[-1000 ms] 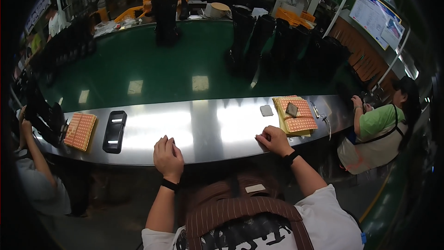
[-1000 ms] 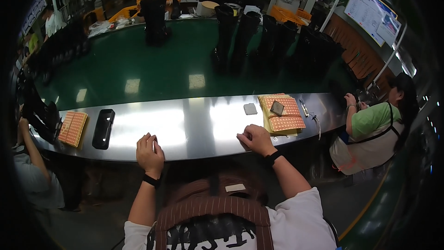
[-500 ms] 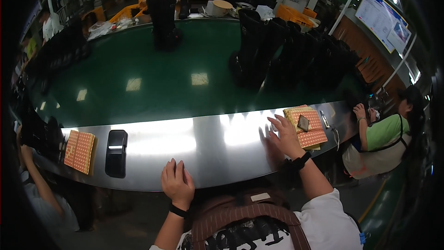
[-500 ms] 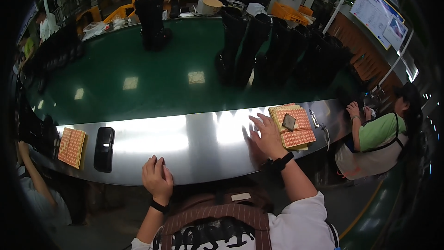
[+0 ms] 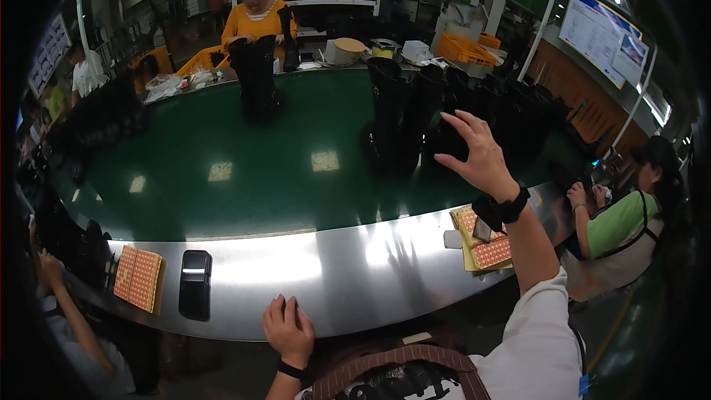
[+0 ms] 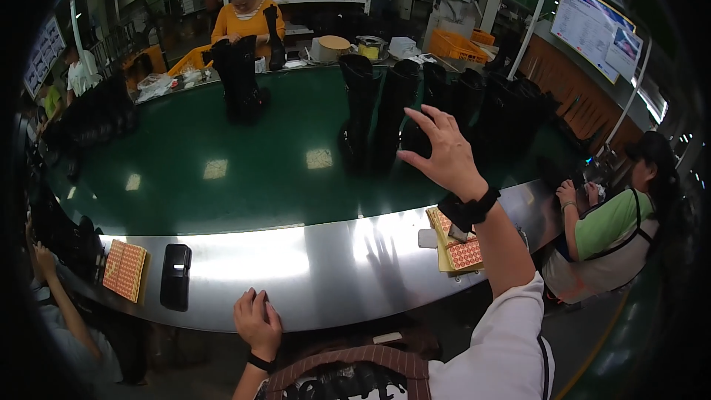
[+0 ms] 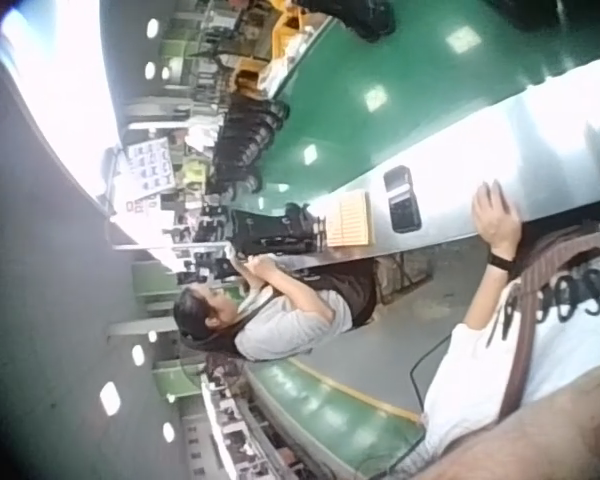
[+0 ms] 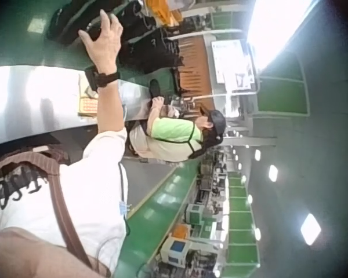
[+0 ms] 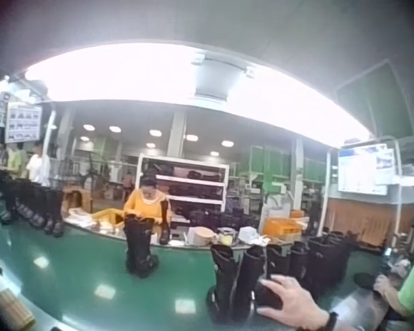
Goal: The recorder is inspecting, checking zippers, comparing, and wiping down a pair of black quilted boots on a manufacturing conveyor belt.
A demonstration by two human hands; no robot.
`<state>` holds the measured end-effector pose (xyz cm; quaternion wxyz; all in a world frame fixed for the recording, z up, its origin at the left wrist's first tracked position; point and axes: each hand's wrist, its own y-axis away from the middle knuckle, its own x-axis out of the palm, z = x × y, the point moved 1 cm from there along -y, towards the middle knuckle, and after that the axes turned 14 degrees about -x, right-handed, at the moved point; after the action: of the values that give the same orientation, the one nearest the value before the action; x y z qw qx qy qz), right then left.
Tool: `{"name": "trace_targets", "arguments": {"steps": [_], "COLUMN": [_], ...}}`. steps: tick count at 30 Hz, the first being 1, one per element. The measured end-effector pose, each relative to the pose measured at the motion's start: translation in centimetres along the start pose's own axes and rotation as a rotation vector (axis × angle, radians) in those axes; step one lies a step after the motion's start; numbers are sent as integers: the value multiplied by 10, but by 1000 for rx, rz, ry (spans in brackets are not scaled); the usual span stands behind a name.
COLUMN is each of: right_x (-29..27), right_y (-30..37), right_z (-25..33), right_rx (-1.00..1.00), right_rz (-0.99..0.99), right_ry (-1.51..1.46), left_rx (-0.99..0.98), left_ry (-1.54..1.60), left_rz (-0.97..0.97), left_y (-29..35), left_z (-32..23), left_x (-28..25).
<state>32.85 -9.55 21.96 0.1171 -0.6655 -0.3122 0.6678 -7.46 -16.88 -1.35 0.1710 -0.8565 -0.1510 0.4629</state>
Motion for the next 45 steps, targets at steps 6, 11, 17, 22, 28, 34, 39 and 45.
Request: {"name": "trace_targets", "arguments": {"steps": [6, 11, 17, 22, 28, 34, 39, 45], "right_x": [30, 57, 43, -15, -62, -64, -97, -91], "right_y": [-126, -163, -124, -93, -21, -8, 18, 54], "right_z": [-65, -87, -49, 32, 116, 72, 44, 56], "right_rx": [196, 282, 159, -149, -405, -492, -556, -356], "right_rz": [433, 687, 248, 32, 139, -88, -122, -31], "right_ry": [-25, -70, 79, 14, -300, -167, -125, -105], "left_rx": [16, 7, 29, 17, 188, -242, -366, -329], "left_ry": [-9, -8, 26, 334, 597, 1019, 1382, 1348], "left_rz": [18, 3, 99, 276, 347, 324, 200, 146], "left_y": [-3, -6, -10, -60, -94, -100, -110, -95], "left_z": [-5, -7, -12, -67, -160, -137, -94, -99], "left_x": [2, 6, -7, -34, 4, 34, 23, 14]}}
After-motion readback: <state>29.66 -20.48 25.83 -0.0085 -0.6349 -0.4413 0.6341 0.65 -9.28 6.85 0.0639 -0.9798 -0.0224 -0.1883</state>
